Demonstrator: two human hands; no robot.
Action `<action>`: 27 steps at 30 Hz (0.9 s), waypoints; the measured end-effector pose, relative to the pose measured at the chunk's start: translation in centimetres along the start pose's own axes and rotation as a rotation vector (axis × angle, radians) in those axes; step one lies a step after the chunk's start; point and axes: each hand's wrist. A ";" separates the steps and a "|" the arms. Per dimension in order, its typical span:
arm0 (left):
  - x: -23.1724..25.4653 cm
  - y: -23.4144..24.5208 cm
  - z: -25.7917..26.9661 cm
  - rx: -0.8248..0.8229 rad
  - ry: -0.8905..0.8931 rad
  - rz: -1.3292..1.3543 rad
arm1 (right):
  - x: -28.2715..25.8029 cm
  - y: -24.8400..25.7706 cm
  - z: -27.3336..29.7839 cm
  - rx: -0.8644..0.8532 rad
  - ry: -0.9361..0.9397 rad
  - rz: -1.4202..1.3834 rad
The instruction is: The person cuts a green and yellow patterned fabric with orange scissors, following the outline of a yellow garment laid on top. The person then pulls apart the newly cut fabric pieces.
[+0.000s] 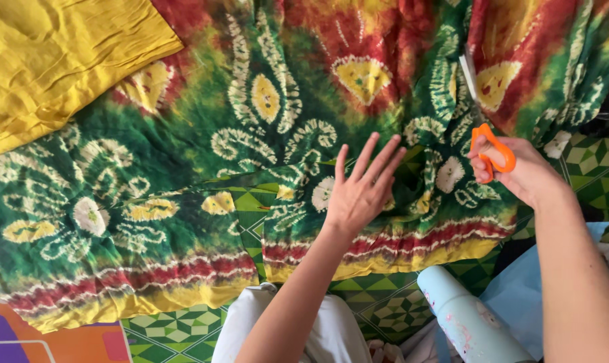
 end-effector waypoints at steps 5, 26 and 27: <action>-1.8 0.3 0.2 -0.011 0.040 -0.112 | -1.0 -1.2 -0.3 0.020 0.027 0.003; -3.9 -0.9 0.4 -0.013 0.006 -0.196 | -2.3 -0.9 -2.8 -0.048 0.005 -0.222; -3.9 -0.9 0.4 -0.011 0.008 -0.196 | -2.4 -0.8 -2.9 -0.045 0.005 -0.201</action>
Point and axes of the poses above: each hand's wrist, its own z-axis away from the middle knuckle, its own y-axis out of the back of the hand, x = y × z, and after that the axes turned 1 degree about -x, right-handed
